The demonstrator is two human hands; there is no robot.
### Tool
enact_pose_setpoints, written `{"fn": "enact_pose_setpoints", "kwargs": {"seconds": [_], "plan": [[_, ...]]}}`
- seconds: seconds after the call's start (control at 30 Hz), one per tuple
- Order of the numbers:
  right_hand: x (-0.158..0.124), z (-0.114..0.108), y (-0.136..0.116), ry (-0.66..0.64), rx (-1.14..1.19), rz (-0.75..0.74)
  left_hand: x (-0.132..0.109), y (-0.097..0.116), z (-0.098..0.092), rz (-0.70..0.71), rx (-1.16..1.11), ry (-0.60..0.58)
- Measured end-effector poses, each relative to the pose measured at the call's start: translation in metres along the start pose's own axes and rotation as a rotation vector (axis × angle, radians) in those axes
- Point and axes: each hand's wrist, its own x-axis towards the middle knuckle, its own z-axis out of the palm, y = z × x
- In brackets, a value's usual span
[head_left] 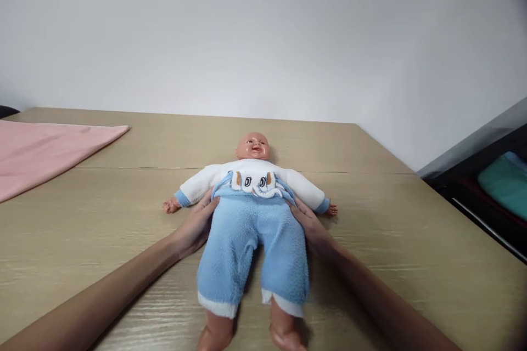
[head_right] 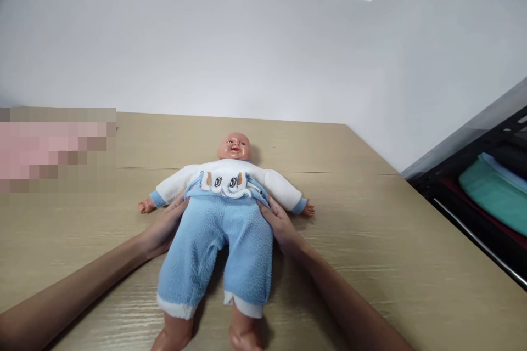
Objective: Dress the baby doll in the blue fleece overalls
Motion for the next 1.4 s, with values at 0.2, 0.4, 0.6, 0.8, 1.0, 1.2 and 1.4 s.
{"fn": "enact_pose_setpoints", "kwargs": {"seconds": [0.2, 0.4, 0.6, 0.8, 1.0, 1.2, 1.4], "plan": [[0.002, -0.02, -0.015, -0.021, -0.182, 0.035, 0.012, 0.013, -0.025, 0.186, 0.301, -0.118], [-0.006, -0.009, -0.039, 0.053, -0.566, -0.26, 0.01, 0.033, -0.024, 0.413, 0.573, -0.183], [0.023, 0.017, -0.058, -0.067, -0.694, -0.316, 0.023, 0.049, -0.004, 0.315, 0.558, -0.202], [0.057, 0.018, -0.04, 0.05, -0.547, -0.217, 0.037, 0.051, -0.016, 0.247, 0.667, -0.219], [0.034, -0.005, -0.015, 0.154, -0.567, -0.17, 0.026, 0.038, -0.042, 0.316, 0.928, -0.155], [0.024, -0.01, 0.004, 0.237, -0.362, -0.081, 0.025, 0.015, -0.032, 0.263, 0.618, 0.007], [0.041, -0.007, -0.001, 0.169, -0.144, -0.016, 0.034, 0.01, -0.016, 0.115, 0.169, -0.073]]}}
